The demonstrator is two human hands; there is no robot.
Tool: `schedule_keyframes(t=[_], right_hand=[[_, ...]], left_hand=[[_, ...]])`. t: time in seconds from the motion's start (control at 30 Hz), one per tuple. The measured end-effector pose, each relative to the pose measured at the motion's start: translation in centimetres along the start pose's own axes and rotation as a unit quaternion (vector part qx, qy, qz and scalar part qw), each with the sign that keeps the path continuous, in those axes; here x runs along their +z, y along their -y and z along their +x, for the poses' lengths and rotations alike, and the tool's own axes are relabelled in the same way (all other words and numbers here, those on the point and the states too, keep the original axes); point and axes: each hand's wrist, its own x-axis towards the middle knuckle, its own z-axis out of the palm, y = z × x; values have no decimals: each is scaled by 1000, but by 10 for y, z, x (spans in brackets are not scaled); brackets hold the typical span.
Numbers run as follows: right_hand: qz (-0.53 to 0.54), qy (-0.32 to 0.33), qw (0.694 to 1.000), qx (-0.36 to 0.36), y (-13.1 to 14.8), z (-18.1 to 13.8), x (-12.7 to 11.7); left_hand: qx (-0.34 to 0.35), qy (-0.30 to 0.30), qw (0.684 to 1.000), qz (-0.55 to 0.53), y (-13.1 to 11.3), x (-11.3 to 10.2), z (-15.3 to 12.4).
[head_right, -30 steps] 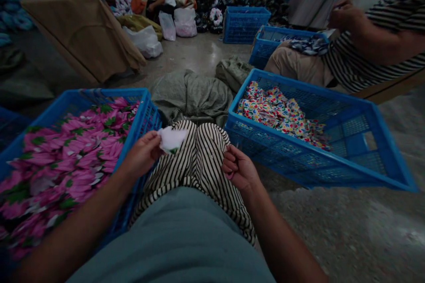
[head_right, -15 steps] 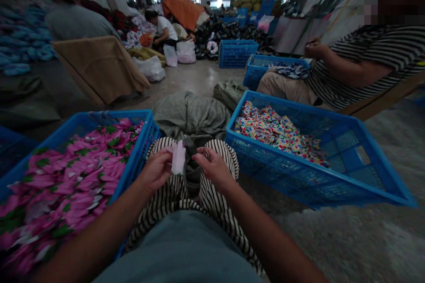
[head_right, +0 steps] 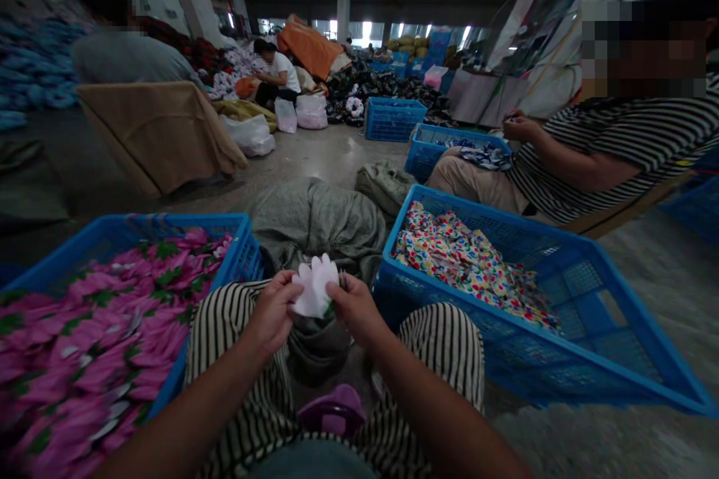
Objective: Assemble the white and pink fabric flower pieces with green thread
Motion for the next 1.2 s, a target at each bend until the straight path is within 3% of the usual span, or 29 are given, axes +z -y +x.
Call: schedule_keyframes(t=[0.13,0.2,0.3,0.4,0.57,0.63,0.77,0.87,0.97,1.07,1.2], right_hand=[[-17,6,1000,-9,6,41,-18],[-29,30,999,2,10,56,-26],[-67,59,996,-23,13,78,-36],[-110,10,991,-69,15,100,-51],[-176,-111,972,-111,18,123,-86],[-221,-117,957,-148,20,124,-93],[-302,-36,927,-220,22,121,-95],[-332,-20,915,-230,19,123,-92],[-330,-15,921,-207,15,124,-93],[-332,-65,925,-174,15,125,-99],[-402,-143,884,-189,17,122,-109]], left_hand=[[-5,-20,1000,22,-9,-3,45],[-58,35,997,44,-11,2,65],[-181,158,968,75,-1,18,90],[-231,199,949,79,17,36,112],[-196,173,964,57,31,57,142],[-177,163,970,44,29,62,148],[-179,148,972,22,25,68,148],[-211,159,964,19,26,68,144],[-244,170,954,31,31,67,142],[-223,151,962,37,35,65,144],[-174,141,973,60,37,64,147]])
